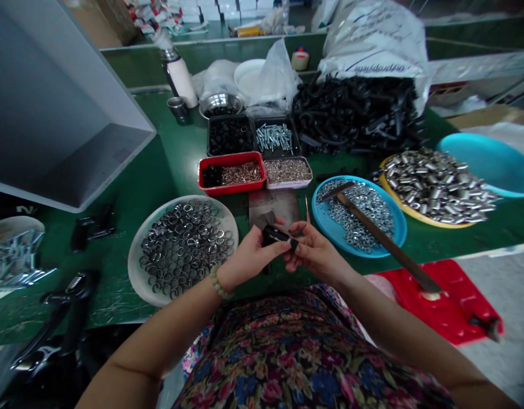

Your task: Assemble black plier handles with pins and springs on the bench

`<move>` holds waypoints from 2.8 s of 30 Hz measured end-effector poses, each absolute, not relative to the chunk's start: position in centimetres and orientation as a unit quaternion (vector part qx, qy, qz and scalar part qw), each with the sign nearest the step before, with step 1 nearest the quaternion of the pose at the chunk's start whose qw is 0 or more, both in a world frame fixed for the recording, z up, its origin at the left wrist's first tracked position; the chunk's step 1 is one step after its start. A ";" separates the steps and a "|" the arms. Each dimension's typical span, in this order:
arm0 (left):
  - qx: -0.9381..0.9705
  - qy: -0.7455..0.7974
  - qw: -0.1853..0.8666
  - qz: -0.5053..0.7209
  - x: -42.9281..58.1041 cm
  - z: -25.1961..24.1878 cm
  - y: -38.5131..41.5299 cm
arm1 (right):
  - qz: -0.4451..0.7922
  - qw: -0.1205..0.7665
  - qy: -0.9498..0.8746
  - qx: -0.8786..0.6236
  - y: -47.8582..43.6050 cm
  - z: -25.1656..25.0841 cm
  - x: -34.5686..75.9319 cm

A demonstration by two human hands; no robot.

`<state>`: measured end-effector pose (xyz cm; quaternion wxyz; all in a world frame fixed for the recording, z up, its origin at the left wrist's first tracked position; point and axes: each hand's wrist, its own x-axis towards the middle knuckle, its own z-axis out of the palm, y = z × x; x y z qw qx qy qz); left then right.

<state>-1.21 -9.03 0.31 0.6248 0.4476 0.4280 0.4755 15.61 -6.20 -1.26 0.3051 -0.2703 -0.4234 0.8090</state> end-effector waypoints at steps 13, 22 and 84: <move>0.735 0.573 0.218 0.288 -8.4 0.2 -1.0 | 0.357 0.032 -0.915 -0.185 11.3 4.5 8.4; 0.872 0.481 0.046 0.079 -4.4 -2.6 -2.2 | 0.038 0.001 -0.952 -0.304 14.4 1.8 0.6; 0.769 0.610 0.078 0.178 -3.9 -5.0 -2.5 | 0.205 0.084 -0.823 -0.522 0.3 0.5 18.1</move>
